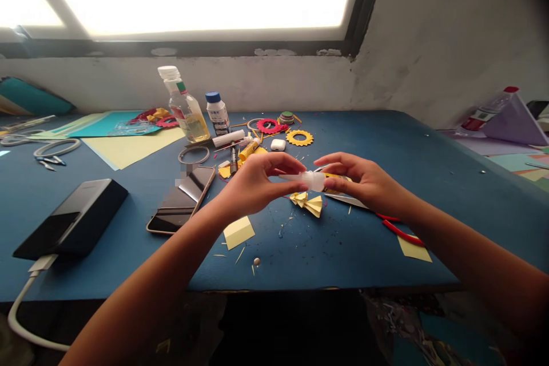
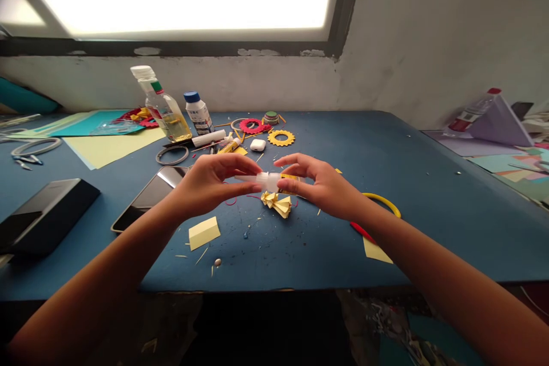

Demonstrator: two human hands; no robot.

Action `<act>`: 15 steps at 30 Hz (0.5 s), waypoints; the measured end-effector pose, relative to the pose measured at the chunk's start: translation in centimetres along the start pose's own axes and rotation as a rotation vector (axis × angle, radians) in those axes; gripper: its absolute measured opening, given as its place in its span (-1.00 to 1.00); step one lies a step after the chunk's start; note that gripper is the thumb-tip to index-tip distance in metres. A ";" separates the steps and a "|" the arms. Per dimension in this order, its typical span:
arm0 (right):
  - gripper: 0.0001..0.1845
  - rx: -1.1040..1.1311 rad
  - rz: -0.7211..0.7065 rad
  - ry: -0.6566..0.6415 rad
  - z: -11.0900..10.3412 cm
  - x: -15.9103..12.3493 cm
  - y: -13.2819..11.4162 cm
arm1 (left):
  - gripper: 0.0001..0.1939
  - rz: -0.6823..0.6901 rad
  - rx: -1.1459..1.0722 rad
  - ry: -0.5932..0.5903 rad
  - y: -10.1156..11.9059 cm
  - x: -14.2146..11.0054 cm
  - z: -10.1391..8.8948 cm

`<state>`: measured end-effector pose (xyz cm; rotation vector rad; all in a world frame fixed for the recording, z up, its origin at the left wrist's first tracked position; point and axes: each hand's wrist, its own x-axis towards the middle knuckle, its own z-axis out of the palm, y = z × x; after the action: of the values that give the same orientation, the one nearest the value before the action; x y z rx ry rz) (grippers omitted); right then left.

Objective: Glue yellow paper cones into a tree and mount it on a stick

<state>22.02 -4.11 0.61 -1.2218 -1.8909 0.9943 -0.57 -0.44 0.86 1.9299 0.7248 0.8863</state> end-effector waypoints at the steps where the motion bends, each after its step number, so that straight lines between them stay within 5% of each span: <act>1: -0.49 0.065 0.039 -0.045 0.0 0.1 0.0 | -0.76 0.069 0.018 -0.013 0.0 0.0 0.0; 4: -0.51 0.173 0.093 -0.098 -0.1 0.2 0.0 | -0.73 0.196 0.119 -0.005 0.2 -0.1 0.1; 7: -0.54 0.160 0.088 -0.071 -0.3 0.3 -0.1 | -0.67 0.070 0.175 0.066 0.3 0.0 0.1; 10: -0.58 0.057 0.071 -0.048 -0.6 0.3 -0.4 | -0.69 -0.050 0.213 0.011 0.1 0.0 0.2; 15: -0.64 -0.135 0.083 -0.034 -1.3 1.0 -1.7 | -0.78 0.162 0.386 0.087 -0.4 -0.2 1.1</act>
<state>22.01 -3.30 2.81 -1.3796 -1.9746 0.9484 0.12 -0.96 0.03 2.3285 0.8475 0.9891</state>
